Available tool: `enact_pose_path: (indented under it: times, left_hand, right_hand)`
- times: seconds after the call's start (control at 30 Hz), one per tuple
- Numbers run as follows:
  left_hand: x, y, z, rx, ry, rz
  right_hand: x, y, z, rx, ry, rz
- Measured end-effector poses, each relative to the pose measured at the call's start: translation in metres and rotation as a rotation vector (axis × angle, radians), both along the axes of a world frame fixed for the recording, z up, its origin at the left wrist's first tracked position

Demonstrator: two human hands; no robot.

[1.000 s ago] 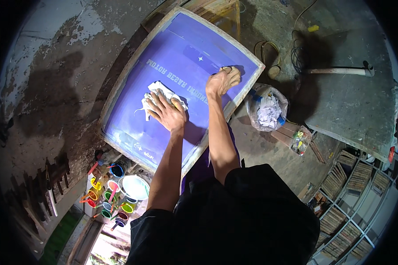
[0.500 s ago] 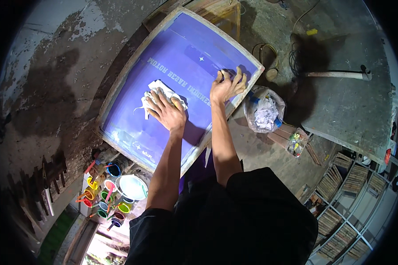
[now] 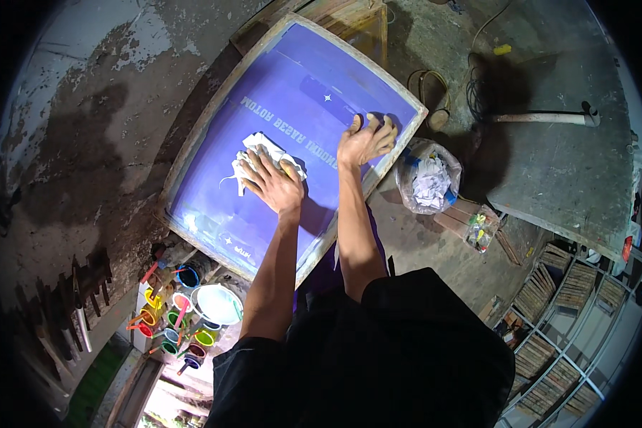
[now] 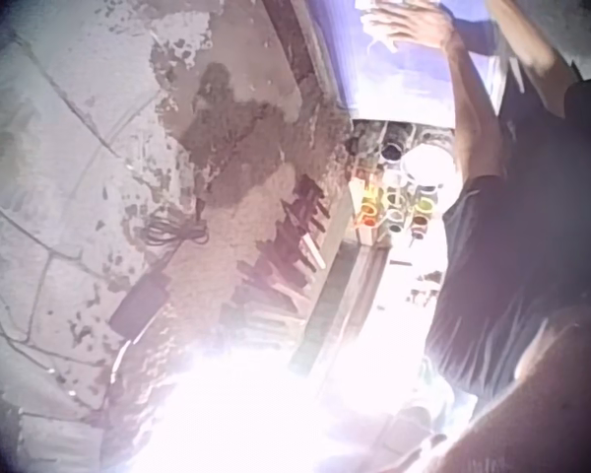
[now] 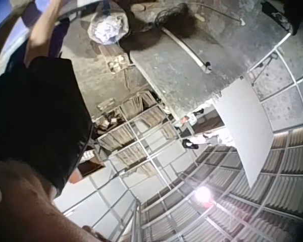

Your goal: Applying and wiping ink onto a screen printing frame in a workshop setting.

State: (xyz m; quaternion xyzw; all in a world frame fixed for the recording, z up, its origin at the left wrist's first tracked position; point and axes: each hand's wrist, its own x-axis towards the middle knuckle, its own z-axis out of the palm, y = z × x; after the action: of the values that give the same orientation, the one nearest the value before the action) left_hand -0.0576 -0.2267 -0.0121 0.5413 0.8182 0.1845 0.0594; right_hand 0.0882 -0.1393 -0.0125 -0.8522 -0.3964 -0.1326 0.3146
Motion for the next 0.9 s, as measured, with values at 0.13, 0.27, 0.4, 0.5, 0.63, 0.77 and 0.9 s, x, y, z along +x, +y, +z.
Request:
enact_pose_path:
  times: [0.13, 0.27, 0.4, 0.5, 0.63, 0.77, 0.9]
  left_hand:
    - [-0.001, 0.003, -0.001, -0.011, -0.009, 0.004]
    - [0.001, 0.003, -0.001, -0.030, -0.027, 0.012]
    - [-0.002, 0.002, -0.003, -0.039, -0.023, 0.016]
    - [-0.001, 0.002, -0.002, -0.042, -0.029, 0.012]
    - [0.002, 0.005, 0.002, -0.043, -0.039, 0.001]
    - [0.001, 0.004, 0.001, -0.050, -0.015, 0.003]
    - [-0.002, 0.002, -0.002, -0.040, 0.013, 0.013]
  right_hand:
    - [-0.001, 0.003, 0.004, -0.018, -0.020, 0.045]
    - [-0.001, 0.006, 0.012, -0.149, 0.046, 0.050]
    - [-0.001, 0.009, 0.013, -0.193, 0.003, 0.050]
    - [0.000, 0.014, 0.004, -0.209, -0.087, 0.033]
    - [0.006, 0.030, -0.022, -0.240, -0.194, -0.051]
    - [0.001, 0.031, -0.025, -0.238, -0.082, -0.032]
    - [-0.005, 0.020, -0.006, -0.193, 0.070, 0.076]
